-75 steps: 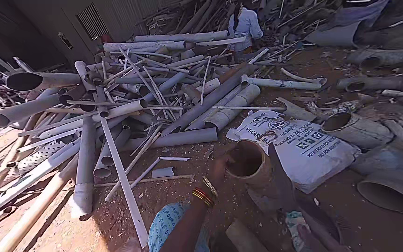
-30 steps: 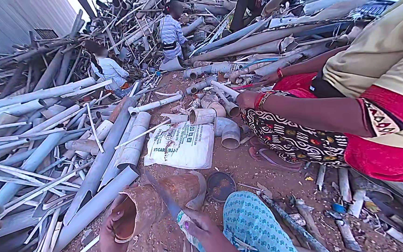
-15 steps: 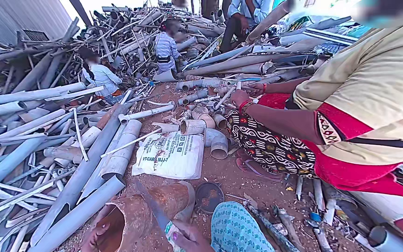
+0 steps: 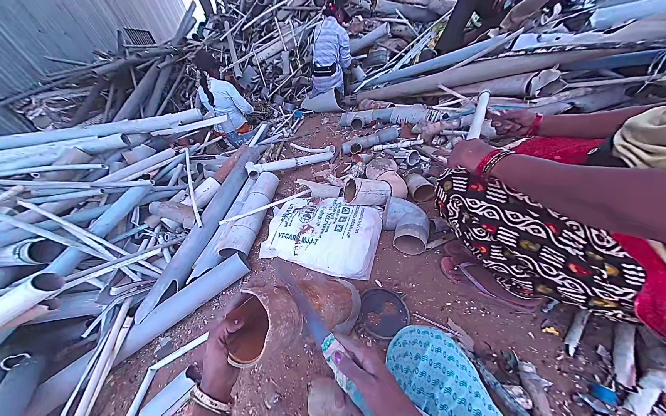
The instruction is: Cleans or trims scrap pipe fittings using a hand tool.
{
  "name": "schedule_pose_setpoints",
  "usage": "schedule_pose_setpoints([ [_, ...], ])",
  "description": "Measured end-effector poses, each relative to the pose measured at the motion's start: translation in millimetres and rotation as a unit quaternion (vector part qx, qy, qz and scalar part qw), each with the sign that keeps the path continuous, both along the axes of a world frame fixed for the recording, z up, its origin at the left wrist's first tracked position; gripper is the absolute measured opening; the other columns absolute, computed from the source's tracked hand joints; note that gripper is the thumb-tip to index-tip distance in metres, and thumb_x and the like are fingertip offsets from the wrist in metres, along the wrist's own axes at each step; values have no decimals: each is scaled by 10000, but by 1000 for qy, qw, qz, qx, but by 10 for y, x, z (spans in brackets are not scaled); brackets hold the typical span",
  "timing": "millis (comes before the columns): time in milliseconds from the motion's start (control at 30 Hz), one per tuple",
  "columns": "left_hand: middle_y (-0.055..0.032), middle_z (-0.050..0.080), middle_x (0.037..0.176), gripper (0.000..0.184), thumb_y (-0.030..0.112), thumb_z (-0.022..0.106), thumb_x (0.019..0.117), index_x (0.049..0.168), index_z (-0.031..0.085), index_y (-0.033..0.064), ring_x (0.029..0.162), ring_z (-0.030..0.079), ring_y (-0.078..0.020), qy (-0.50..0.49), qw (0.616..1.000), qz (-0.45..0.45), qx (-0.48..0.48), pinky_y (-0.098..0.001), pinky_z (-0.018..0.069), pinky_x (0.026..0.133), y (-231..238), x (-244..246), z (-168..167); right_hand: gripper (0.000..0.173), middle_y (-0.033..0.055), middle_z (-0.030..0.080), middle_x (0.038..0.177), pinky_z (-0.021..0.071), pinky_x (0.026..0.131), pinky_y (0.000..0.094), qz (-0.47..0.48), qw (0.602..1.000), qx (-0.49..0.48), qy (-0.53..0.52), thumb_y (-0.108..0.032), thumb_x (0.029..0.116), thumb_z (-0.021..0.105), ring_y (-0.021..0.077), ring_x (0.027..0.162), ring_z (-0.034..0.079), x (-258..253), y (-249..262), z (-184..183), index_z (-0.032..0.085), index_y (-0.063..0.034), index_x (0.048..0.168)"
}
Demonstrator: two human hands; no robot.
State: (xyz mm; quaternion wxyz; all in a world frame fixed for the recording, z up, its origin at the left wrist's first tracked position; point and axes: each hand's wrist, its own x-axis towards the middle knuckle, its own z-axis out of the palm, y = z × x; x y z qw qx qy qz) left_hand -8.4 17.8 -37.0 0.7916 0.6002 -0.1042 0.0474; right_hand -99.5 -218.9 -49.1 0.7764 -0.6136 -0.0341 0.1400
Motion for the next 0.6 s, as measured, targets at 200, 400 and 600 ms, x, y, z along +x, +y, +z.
schedule_pose_setpoints([
  [200,-32,722,1244,421,195,567,848,1243,668,95,1116,688,-112,-17,1000,-18,11,-278,565,938,-9,-8,-7,429,4,610,757,484,452,197,9,1000,-1,-6,-105,1051,399,35,485,542,22,-56,-17,427,54,1449],
  [400,-51,723,1236,473,163,554,826,1282,618,54,1127,689,-130,4,1000,4,2,-290,571,936,-12,-1,-40,425,3,606,776,484,463,192,-9,1000,1,-9,-106,1055,404,27,494,536,-1,-5,-6,425,63,1445],
  [600,-41,732,1220,437,149,547,831,1247,654,70,1115,694,-128,-1,1000,-9,0,-291,574,937,-41,-14,5,434,2,597,768,489,467,203,-5,1000,10,-9,-92,1052,403,42,511,549,-66,31,59,403,73,1453],
])
